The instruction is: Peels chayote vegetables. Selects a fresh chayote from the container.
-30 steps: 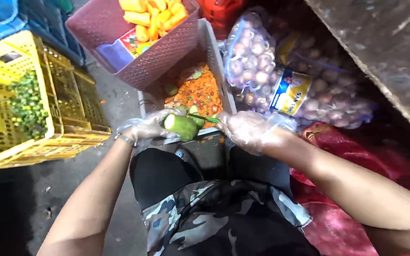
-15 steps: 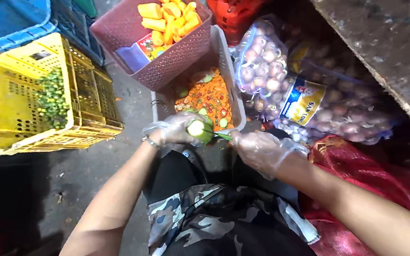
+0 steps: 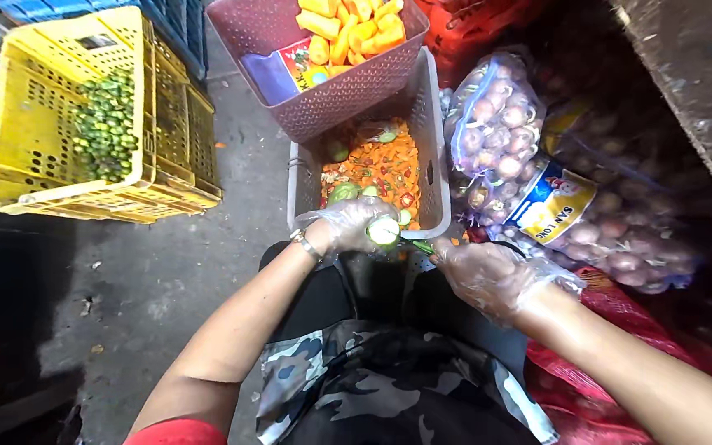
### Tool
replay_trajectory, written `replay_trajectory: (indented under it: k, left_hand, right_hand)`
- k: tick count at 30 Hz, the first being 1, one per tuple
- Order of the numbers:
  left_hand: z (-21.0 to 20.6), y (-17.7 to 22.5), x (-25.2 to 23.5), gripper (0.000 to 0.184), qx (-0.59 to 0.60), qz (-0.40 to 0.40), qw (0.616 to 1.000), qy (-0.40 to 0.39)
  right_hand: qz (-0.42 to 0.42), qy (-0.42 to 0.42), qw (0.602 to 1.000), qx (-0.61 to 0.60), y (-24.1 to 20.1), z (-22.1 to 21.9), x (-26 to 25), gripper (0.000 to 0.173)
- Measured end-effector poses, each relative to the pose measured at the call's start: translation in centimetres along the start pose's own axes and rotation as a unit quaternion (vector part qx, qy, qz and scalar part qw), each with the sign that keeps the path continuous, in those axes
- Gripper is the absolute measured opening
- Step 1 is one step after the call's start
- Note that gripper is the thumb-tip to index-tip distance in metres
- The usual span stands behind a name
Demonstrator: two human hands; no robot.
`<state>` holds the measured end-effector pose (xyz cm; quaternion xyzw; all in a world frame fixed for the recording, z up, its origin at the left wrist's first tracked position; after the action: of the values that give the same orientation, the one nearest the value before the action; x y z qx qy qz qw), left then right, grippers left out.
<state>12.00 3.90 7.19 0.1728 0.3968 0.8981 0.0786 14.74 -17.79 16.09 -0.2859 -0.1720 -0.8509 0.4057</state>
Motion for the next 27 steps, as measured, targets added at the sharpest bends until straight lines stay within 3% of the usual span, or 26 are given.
replay_trajectory:
  k: [5, 15, 18, 21, 27]
  left_hand:
    - [-0.6, -0.3, 0.0, 0.071, -0.001, -0.012, 1.0, -0.008]
    - [-1.1, 1.2, 0.0, 0.069, -0.082, -0.001, 0.996, -0.04]
    - [-1.9, 1.7, 0.1, 0.065, -0.101, -0.027, 0.994, -0.041]
    - [-1.0, 0.6, 0.0, 0.071, -0.055, -0.029, 0.998, -0.025]
    - [1.4, -3.6, -0.4, 0.07, 0.053, -0.105, 0.993, 0.0]
  right_hand:
    - [-0.023, -0.098, 0.995, -0.002, -0.4, 1.0, -0.6, 0.039]
    - [-0.035, -0.139, 0.99, -0.005, -1.4, 0.7, -1.1, 0.038]
    - [-0.051, -0.189, 0.981, -0.005, -2.3, 0.3, -1.9, 0.039]
    - [-0.061, -0.136, 0.988, -0.04, -1.7, -2.1, -2.9, 0.04]
    - [-0.018, -0.08, 0.99, -0.111, -0.8, -5.6, -6.1, 0.042]
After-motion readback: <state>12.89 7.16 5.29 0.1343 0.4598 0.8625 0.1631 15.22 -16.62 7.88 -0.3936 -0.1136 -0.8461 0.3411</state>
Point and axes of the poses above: each hand's wrist, its own x-axis away from the middle knuckle, its own z-axis out of the back of the hand, y = z × x, the point moved 2 cm from there along -x, towards the middle knuckle, and after that the axes turned 11 degrees about x, right-handed, at the moved point
